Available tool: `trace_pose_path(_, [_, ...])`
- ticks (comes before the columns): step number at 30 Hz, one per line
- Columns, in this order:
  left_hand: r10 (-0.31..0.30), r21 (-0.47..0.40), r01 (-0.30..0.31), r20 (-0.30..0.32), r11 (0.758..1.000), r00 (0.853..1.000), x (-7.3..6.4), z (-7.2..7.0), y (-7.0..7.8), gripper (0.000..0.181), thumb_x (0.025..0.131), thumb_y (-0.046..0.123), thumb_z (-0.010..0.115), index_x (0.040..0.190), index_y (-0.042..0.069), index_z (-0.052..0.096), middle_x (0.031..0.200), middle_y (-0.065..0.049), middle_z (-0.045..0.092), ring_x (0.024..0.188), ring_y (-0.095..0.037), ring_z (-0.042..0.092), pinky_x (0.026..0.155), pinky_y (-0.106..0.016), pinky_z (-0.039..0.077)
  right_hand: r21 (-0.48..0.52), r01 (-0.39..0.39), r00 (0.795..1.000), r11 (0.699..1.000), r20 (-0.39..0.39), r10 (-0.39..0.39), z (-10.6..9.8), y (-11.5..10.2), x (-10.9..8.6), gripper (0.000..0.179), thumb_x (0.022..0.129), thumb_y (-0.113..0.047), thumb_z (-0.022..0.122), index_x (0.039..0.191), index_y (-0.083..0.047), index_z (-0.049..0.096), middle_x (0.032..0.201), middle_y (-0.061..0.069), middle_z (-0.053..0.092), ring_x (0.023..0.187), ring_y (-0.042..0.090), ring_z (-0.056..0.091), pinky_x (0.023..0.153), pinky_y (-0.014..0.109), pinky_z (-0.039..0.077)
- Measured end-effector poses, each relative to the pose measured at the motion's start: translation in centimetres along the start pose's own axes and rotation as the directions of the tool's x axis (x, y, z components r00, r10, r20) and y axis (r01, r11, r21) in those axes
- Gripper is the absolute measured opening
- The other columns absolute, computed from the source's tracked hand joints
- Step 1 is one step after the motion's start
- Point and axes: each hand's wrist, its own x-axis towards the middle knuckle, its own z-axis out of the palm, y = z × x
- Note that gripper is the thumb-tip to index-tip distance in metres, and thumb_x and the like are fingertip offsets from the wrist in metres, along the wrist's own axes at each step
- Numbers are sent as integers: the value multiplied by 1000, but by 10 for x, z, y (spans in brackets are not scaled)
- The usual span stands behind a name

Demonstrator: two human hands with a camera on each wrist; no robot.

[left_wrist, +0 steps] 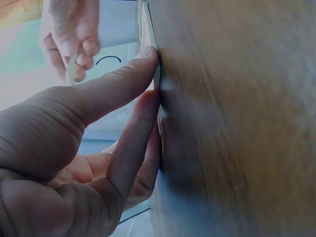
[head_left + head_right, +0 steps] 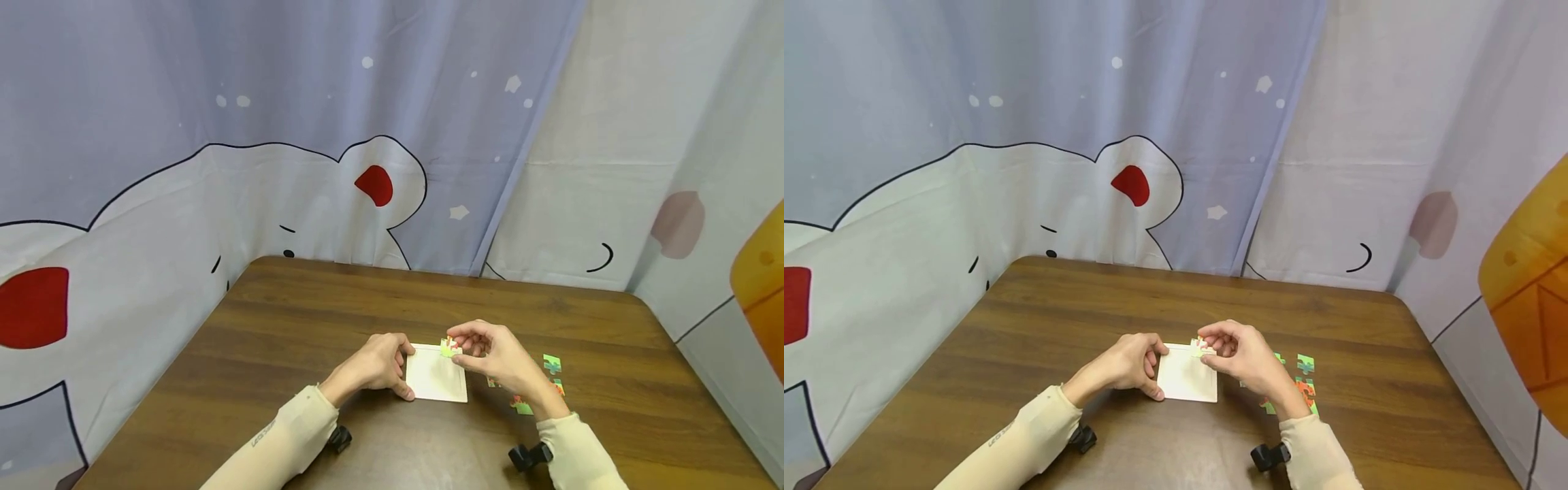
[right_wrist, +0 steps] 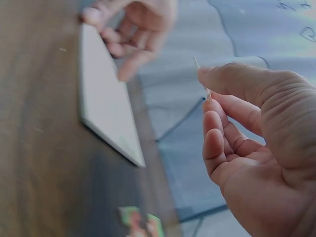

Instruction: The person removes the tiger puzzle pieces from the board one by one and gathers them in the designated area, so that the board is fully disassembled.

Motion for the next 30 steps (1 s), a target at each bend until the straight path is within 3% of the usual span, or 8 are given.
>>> trace_pose_path(9, [8,-32,-8,2,999,1000,1,4,-3,74,62,11,112,125,4,73,96,-5,68,77,-12,67,77,-33,59,8,-15,996,1000,-88,15,-38,-9,-16,40,92,-6,91,130,-6,78,108,12,75,90,17,67,74,23,56])
trace_pose_path(15, [12,-33,-13,-4,999,1000,1,5,-6,74,61,11,112,124,3,73,95,-5,68,75,-11,67,76,-32,58,-34,-33,993,999,-112,29,-51,-14,-27,39,92,-9,92,129,-8,79,107,12,74,88,15,66,73,24,56])
trace_pose_path(24, [15,-17,-16,-11,1000,1000,0,4,-6,74,61,12,113,123,4,74,93,-4,68,74,-10,67,76,-32,58,-168,-32,997,985,-81,19,-61,-8,-49,38,92,-11,92,127,-12,79,106,9,75,86,12,65,69,24,53])
trace_pose_path(30, [8,-27,-8,-8,1000,1000,0,3,-5,74,62,12,112,124,4,74,94,-5,68,76,-11,67,76,-32,58,-150,-21,1000,988,-16,19,-58,5,-63,36,92,-14,93,125,-12,79,97,4,74,67,10,60,55,25,48])
